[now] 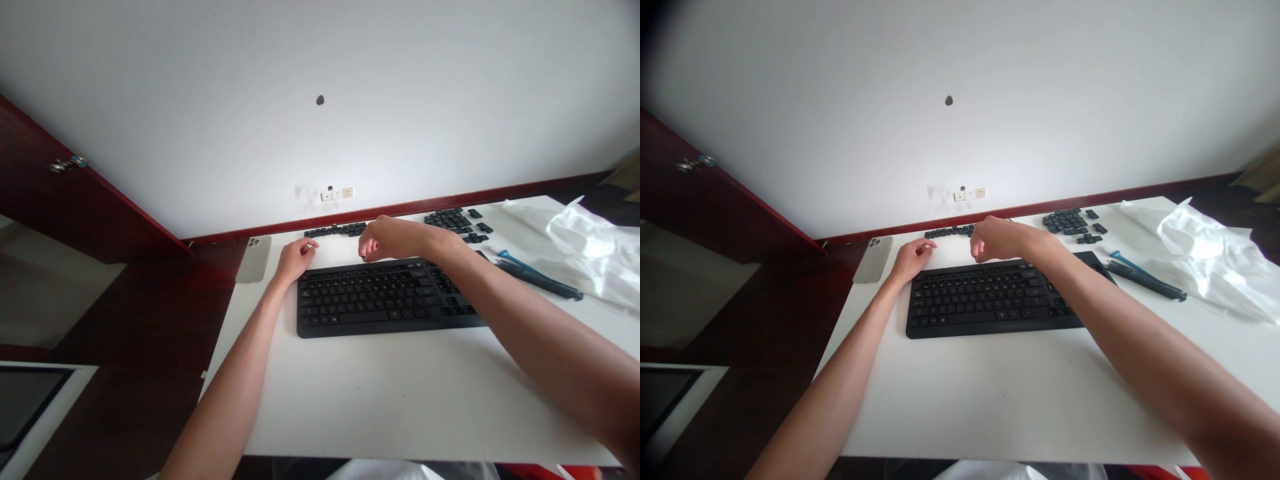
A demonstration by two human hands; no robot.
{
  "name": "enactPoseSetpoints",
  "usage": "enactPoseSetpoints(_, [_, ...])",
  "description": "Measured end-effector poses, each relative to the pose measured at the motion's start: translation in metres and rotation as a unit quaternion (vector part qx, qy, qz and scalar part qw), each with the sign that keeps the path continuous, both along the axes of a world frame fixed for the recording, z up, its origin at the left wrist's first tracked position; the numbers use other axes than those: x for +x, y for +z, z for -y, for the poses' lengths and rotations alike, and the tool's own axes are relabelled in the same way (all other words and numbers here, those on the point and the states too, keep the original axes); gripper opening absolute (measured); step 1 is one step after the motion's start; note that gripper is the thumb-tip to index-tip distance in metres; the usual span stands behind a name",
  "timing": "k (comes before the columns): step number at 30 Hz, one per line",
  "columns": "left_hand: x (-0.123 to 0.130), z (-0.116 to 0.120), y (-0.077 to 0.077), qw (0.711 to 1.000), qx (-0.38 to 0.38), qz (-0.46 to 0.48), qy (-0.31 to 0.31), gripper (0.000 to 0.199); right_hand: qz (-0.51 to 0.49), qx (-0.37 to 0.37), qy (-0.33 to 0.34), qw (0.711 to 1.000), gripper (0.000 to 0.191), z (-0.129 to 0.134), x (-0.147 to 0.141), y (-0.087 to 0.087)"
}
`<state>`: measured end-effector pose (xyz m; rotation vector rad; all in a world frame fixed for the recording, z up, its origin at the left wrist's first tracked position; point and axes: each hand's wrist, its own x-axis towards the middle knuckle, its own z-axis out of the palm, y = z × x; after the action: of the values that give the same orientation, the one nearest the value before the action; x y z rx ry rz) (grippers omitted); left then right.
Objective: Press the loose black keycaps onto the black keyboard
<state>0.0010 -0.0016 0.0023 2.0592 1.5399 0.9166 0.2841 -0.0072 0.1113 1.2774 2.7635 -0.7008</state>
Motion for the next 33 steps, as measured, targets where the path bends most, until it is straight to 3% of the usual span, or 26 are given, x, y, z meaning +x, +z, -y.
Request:
enactPoseSetpoints(6, [0.0, 0.002, 0.0, 1.0, 0.006, -0.001, -0.005, 0.023, 0.056, -0.076, 0.032, 0.995, 0.019, 0.02, 0.004, 0.001])
enactPoseSetpoints(11, [-0.001, 0.002, 0.0, 1.0, 0.004, 0.007, -0.009, 0.023, 0.065, -0.077, 0.026, 0.995, 0.019, 0.025, 0.001, -0.006])
enactPoseSetpoints(33, [-0.001, 0.002, 0.002, 1.0, 0.001, 0.004, -0.014, 0.024, 0.073, -0.085, 0.027, 0.993, 0.011, 0.025, -0.003, -0.007])
